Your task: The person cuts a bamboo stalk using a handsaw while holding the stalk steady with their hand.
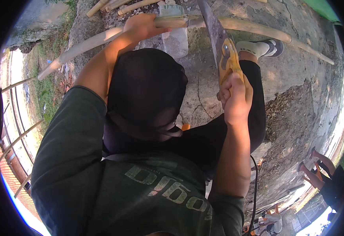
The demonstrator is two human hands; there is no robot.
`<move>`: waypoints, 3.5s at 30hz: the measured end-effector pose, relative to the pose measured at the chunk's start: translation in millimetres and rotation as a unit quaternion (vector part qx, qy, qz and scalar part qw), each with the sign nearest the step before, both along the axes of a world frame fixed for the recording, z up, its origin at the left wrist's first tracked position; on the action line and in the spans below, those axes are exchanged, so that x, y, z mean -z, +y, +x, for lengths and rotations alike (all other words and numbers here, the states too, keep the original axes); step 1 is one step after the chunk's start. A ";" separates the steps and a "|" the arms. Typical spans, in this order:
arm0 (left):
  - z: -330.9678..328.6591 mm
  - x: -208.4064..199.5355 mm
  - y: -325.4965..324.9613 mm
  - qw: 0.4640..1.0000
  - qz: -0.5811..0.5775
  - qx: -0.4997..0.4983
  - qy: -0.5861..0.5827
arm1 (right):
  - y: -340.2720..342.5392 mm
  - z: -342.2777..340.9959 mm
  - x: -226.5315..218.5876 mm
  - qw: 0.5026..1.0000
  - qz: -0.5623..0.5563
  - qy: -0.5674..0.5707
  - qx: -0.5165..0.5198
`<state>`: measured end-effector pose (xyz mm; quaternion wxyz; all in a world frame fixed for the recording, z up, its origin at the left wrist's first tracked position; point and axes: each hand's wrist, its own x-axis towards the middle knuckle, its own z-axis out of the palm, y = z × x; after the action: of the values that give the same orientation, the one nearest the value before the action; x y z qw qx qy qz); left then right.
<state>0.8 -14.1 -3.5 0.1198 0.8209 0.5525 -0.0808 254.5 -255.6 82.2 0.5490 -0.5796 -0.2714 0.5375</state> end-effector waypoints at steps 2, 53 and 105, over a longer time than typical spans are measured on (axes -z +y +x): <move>0.3 11.0 -0.5 0.999 0.026 0.002 -0.026 | 33.5 -9.7 1.8 1.000 -0.016 -0.008 0.004; -78.4 -8.6 -7.3 1.000 -0.013 -0.017 0.013 | 15.1 -40.0 -1.9 0.995 -0.070 -0.073 -0.002; -73.9 -10.3 -6.4 0.997 -0.033 -0.067 0.035 | -35.0 -13.8 -15.9 0.992 -0.077 0.091 0.050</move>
<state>-73.1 -20.5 6.9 0.1327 0.7744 0.6070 -0.1197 240.7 -290.5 98.1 0.5516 -0.5813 -0.1491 0.5793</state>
